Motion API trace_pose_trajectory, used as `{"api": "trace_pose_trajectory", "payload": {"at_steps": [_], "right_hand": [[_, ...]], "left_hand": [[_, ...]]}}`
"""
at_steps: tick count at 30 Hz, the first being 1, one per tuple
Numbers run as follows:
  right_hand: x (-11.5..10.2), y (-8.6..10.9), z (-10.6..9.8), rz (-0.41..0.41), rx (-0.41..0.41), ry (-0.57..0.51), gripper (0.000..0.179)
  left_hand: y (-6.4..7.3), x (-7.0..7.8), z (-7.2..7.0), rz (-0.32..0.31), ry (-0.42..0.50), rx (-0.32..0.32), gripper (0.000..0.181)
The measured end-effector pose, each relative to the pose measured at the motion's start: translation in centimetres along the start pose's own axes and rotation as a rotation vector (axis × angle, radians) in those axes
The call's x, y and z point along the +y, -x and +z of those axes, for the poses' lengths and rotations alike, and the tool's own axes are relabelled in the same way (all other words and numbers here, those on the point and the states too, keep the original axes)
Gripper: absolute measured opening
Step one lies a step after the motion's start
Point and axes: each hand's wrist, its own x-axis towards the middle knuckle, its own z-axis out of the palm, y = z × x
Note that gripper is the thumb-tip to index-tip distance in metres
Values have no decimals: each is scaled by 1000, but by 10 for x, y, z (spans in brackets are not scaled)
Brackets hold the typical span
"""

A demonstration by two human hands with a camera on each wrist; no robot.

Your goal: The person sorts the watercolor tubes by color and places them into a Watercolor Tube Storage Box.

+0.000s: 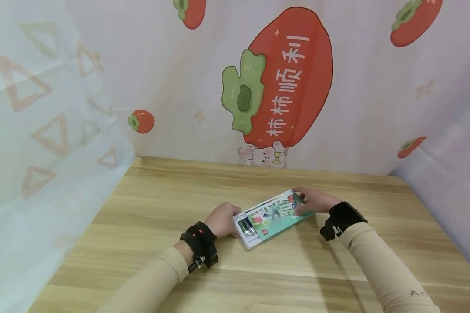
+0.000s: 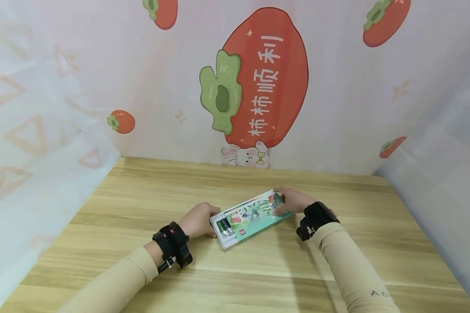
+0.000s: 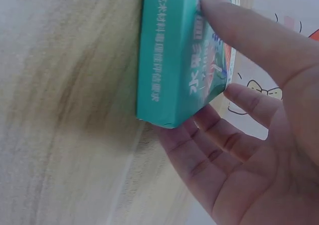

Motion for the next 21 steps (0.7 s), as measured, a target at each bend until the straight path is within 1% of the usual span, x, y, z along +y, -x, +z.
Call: {"api": "trace_pose_trajectory", "payload": {"at_steps": [3,5,8,11,12,15,19,21], "right_hand": [[1,1,2,-27,-2,-6,82],[0,1,2,-19,-1,-14,81],[-2,1,2,0,1,-3,81],[-3,-1,3,18,-3,6,81],[-3,-3,4,20,-3,7,81],[0,-6,6,32,-9,1,82],[0,-8,5,65,-9,-10,84],[-2,-8,5,78,-7,-21,84]], "left_hand": [[-3,2,3,4,-9,1,33],[-6,6,6,5,-10,7,36],[-12,13,10,18,-15,28,49],[-16,17,16,5,-13,45,65],[-17,18,18,2,-8,47,66],[-19,18,21,7,-10,45,66],[-22,21,22,34,-39,34,61],[-24,23,23,28,-47,28,63]]}}
